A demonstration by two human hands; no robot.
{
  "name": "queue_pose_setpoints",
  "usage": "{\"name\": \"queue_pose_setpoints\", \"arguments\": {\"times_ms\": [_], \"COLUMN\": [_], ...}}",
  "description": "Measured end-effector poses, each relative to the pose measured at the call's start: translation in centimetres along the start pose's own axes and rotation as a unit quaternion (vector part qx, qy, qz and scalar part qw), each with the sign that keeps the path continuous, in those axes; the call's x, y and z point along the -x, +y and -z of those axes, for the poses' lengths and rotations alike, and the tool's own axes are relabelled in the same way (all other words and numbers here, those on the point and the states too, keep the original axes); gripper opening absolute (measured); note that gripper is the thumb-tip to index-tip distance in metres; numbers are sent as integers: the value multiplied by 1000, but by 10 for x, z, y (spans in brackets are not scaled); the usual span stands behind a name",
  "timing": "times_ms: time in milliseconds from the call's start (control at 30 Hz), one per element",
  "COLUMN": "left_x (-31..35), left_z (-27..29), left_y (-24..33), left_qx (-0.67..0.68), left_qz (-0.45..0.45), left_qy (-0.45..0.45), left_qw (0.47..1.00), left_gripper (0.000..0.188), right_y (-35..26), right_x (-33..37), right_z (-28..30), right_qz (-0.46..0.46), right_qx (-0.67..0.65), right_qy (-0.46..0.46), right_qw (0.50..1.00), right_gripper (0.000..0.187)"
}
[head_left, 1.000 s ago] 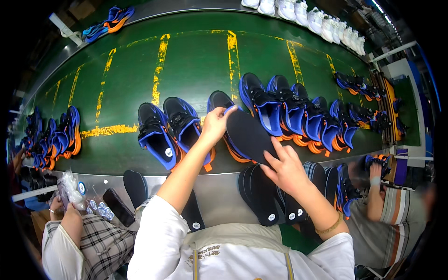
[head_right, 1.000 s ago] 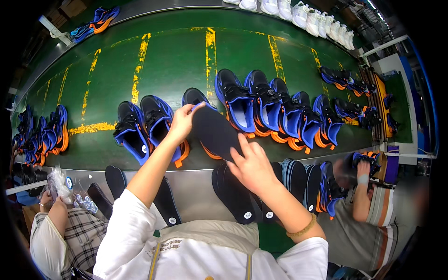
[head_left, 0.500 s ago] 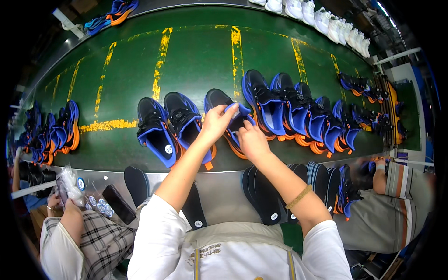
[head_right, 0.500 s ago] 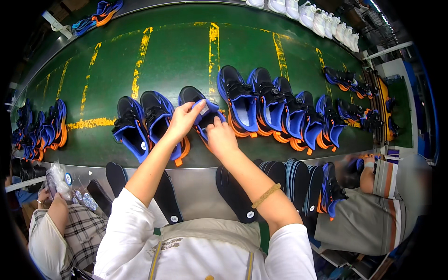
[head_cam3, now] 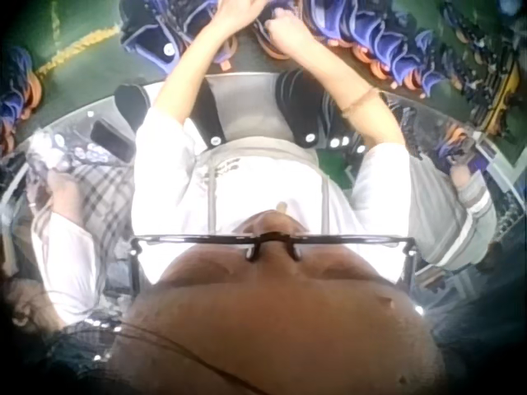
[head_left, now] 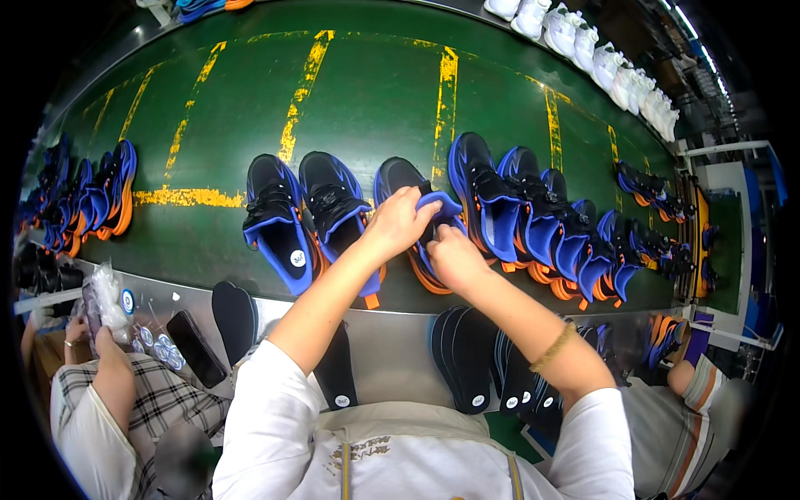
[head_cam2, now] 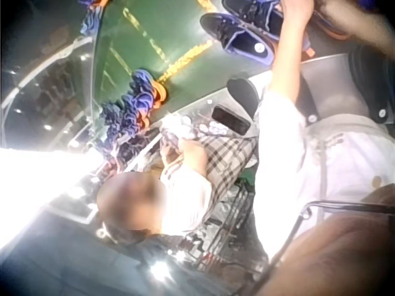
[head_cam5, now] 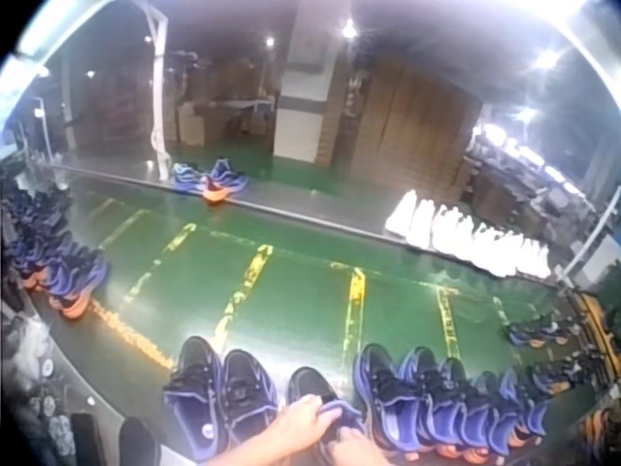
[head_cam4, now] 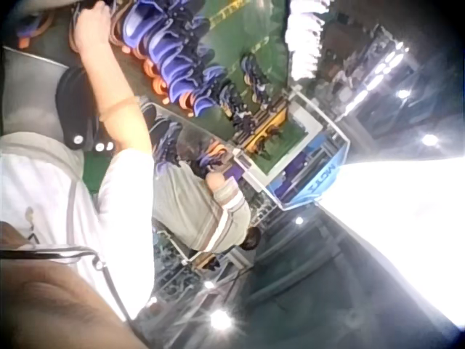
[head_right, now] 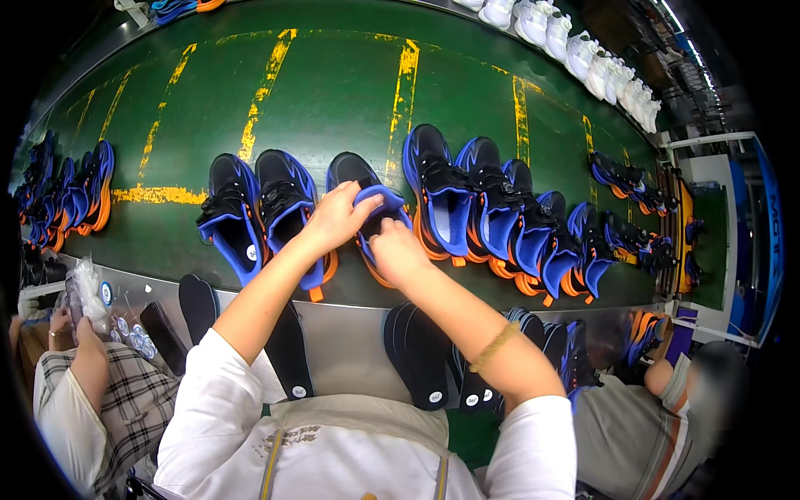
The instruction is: The person inserts insoles into shoes on an assembly line. The person picks up an insole, slides it into the shoe, and presses it down firmly to secure it before placing the shoe back on the conveyor belt.
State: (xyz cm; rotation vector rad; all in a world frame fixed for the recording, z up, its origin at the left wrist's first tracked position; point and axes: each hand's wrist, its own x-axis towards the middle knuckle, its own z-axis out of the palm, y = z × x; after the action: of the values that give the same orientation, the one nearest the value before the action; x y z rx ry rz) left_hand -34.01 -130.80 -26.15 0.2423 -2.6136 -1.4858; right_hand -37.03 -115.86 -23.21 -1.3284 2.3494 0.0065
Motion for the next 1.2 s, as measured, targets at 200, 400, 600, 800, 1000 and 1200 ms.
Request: {"name": "queue_pose_setpoints", "arguments": {"times_ms": [200,400,600,800,1000,1200], "left_x": [0,1,-7,2,18,12], "left_z": [-2,4,-5,-18,-40,-38], "left_y": [-9,-5,2,-3,22,13], "left_qx": [44,80,139,223,56,-37], "left_qz": [40,72,66,155,-8,-100], "left_qy": [-12,-44,-60,29,120,145], "left_qw": [998,993,986,962,991,984], "left_gripper": [37,41,41,44,35,32], "right_y": [6,11,35,27,36,28], "right_x": [-11,-19,-40,-31,-60,-91], "right_z": [-15,-12,-18,-11,-84,-74], "right_qz": [-14,26,138,139,94,98], "right_qx": [88,135,196,-2,-30,120], "right_qy": [-88,-193,-229,-93,-43,-177], "right_qw": [992,972,943,986,994,972], "right_gripper": [19,30,24,32,34,36]}}
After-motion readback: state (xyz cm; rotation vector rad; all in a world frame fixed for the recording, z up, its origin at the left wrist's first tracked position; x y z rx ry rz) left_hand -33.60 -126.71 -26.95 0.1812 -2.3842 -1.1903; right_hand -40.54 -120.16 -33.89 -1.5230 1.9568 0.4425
